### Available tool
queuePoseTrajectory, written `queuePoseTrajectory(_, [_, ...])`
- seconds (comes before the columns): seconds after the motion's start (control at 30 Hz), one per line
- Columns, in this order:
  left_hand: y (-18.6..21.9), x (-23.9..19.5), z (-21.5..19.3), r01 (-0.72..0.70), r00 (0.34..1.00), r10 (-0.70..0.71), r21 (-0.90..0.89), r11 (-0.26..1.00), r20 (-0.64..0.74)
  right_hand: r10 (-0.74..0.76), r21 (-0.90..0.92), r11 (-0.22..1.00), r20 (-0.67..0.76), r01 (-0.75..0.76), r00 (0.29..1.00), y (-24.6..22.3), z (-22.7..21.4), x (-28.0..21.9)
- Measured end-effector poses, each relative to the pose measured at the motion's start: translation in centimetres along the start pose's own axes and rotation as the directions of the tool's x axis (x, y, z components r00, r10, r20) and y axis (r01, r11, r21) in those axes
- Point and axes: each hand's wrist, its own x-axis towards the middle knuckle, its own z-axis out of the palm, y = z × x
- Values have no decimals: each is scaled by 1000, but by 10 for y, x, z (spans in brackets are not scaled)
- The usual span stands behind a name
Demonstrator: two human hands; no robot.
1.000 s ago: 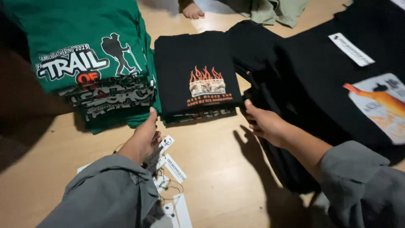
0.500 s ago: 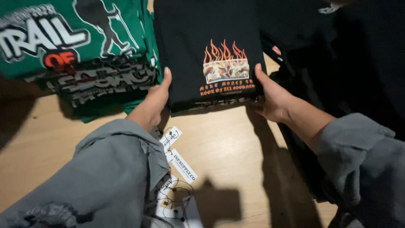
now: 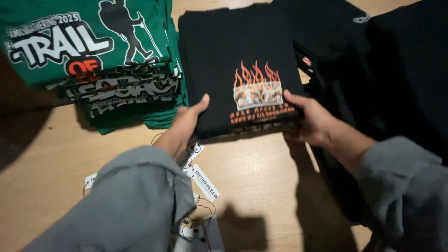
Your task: The person organizes a stack of shirts by attaching paper labels to them and then placing them onto a pile.
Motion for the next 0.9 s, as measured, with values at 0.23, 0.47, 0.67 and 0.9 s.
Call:
queuePoseTrajectory(0.23, [-48, -65, -7, 25, 998, -31, 103, 994, 60, -23, 57, 998, -67, 27, 997, 47, -13, -94])
queuePoseTrajectory(0.47, [-99, -116, -16, 231, 933, -245, 83, 969, 263, 76, 95, 993, -39, -73, 996, 104, -64, -145])
queuePoseTrajectory(0.67, [-143, -111, -24, 376, 801, -502, 380, 845, 325, 297, 105, 947, 64, -302, 953, 134, -109, -167])
queuePoseTrajectory(0.9, [-104, -168, -34, 182, 931, -250, 256, 950, 266, 185, -163, 970, -2, -183, 983, 86, -40, -255])
